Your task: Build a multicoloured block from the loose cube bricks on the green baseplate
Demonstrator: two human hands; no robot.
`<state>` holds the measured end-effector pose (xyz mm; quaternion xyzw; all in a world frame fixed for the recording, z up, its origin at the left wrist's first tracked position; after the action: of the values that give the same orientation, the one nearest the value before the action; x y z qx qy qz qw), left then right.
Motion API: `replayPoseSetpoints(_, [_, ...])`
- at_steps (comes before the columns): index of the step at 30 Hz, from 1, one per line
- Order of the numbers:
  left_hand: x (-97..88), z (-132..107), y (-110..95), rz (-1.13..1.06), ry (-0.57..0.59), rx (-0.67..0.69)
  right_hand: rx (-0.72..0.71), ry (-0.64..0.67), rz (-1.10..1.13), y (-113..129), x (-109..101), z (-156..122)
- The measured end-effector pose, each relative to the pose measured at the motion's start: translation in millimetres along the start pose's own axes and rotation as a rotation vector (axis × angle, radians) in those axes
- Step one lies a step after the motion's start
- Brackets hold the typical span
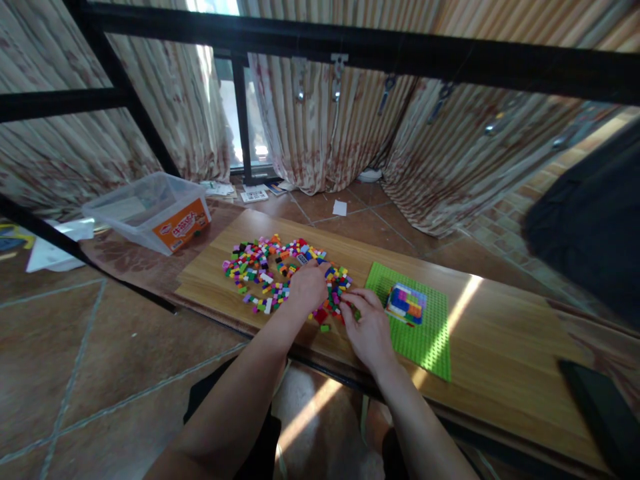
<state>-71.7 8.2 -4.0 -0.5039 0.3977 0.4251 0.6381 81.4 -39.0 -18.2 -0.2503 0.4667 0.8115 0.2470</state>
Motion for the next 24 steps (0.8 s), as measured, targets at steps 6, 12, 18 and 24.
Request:
replayPoseSetpoints(6, [2.0,0,-2,0.028,0.03,0.001,0.01,-0.006,0.014,3,-2,-1])
replayPoseSetpoints(12, [-5.6,-5,-8,-0.09,-0.035,0.029,0.084,-0.029,0.066,5,-5,0])
replayPoseSetpoints(18, [-15.4,-17,-20,-0.389,-0.04,0.247,0.347,-0.127,0.361,-4,-12,8])
replayPoseSetpoints(24, [-17.0,-23,-28,-0.521,0.025,0.286,0.484,-0.13,0.649,-3,-13,13])
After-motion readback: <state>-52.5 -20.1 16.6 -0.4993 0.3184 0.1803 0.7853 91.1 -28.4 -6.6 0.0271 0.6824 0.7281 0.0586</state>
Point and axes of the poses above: each hand's wrist, its own z-axis towards the middle knuckle, its own x-axis out of the palm, y = z × x, the point moved 1 cm from there along z, towards the middle knuckle, and after that the axes turned 2 degrees about z, right-handed, at the moved point
